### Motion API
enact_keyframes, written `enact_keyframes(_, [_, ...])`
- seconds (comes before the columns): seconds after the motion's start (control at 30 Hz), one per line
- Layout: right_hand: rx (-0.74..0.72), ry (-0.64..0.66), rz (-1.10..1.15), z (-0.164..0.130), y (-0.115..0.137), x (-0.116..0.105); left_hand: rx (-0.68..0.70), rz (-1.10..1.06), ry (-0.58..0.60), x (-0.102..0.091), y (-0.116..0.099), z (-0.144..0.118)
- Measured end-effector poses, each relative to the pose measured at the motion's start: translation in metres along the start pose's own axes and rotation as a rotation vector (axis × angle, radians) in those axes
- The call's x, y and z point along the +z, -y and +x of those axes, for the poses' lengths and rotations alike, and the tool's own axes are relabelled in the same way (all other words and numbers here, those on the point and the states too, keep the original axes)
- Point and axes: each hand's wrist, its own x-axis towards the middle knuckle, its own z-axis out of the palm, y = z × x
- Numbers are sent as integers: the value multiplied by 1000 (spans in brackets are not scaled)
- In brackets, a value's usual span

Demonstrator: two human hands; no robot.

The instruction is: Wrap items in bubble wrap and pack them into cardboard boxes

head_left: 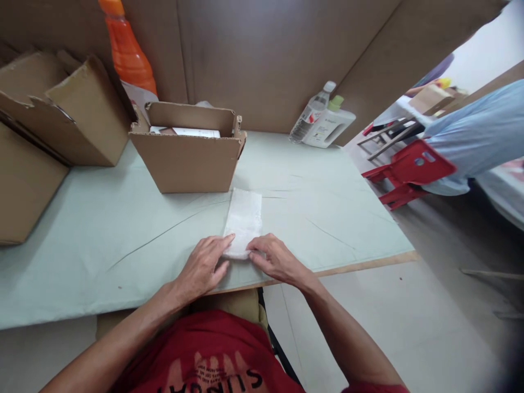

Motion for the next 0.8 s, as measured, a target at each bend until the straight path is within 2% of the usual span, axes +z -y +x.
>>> enact_keyframes(0.07, [73, 88, 127, -6, 6, -10, -115, -77, -17, 1, -6, -1])
enact_keyframes(0.13, [123, 50, 212, -16, 9, -13, -265, -149, -10, 1, -12, -1])
enact_keyframes(0.2, [136, -148, 193, -28, 11, -9, -397, -185, 6, 1, -16, 0])
enact_keyframes(0.3, [36, -508, -14, -45, 15, 4, -506, -163, 39, -1, -18, 8])
enact_keyframes(0.33, [-20, -559, -81, -48, 17, 9, -520, -142, 58, -1, -17, 12])
enact_keyframes(0.4, [-112, -524, -181, -51, 21, 19, -525, -90, 105, 1, -17, 19])
enact_keyframes(0.5, [-145, -347, -298, -45, 18, 32, -468, 9, 104, 8, -15, 23])
enact_keyframes(0.57, [-150, -292, -334, -38, 10, 37, -359, 69, -4, 12, -13, 19])
enact_keyframes(0.67, [-159, -291, -283, -30, 0, 38, -108, 116, -158, 14, -13, 8])
enact_keyframes(0.73, [-137, -287, -205, -30, -1, 33, 24, 109, -156, 11, -14, -2])
enact_keyframes(0.8, [-96, -243, -84, -32, 2, 29, 69, 67, -125, 6, -16, -10])
